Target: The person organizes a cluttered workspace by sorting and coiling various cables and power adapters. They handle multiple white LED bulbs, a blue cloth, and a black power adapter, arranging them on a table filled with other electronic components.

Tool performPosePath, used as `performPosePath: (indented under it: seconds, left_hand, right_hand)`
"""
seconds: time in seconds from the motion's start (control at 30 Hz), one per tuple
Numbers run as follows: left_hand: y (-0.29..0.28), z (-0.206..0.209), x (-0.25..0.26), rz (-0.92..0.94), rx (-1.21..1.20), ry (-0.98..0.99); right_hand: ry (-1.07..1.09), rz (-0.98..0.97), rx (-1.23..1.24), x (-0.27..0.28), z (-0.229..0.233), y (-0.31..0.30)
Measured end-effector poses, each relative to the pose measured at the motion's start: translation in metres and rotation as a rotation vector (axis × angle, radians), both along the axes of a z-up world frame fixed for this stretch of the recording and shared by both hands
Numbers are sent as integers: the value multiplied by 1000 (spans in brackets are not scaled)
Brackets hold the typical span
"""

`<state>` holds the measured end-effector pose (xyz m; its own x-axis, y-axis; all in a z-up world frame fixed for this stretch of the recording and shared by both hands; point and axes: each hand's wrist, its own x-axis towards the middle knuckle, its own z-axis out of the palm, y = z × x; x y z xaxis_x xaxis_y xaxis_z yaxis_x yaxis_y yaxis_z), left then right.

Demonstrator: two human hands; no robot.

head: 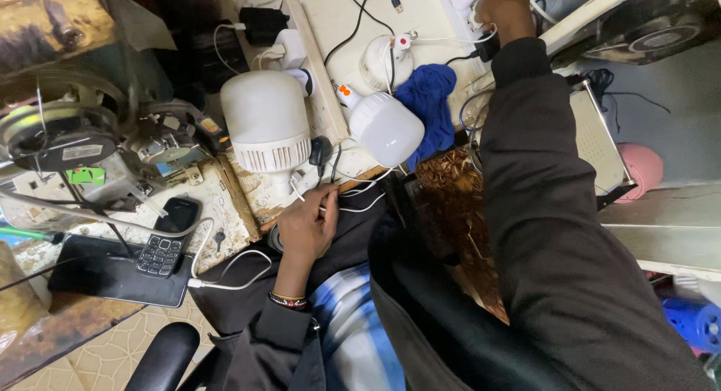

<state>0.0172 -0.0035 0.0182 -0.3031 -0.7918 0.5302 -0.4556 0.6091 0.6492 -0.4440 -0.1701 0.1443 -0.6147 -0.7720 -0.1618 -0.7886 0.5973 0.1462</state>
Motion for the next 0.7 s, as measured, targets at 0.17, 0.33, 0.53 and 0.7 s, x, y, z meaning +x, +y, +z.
performPosePath:
  seconds: [0.17,0.33,0.53,0.7]
  left_hand:
    - [-3,2,3,-56,26,23]
    - [-1,-3,8,-104,56,55]
    - [-1,-7,7,-82,27,35]
    - [-6,-3,0,-38,-37,34]
  right_hand:
    - [342,127,94,8,-19,-16]
    - [16,121,-199,-16,-22,3]
    - [-107,-272,-275,14,-14,11]
    - [-147,-73,-292,14,-7,17]
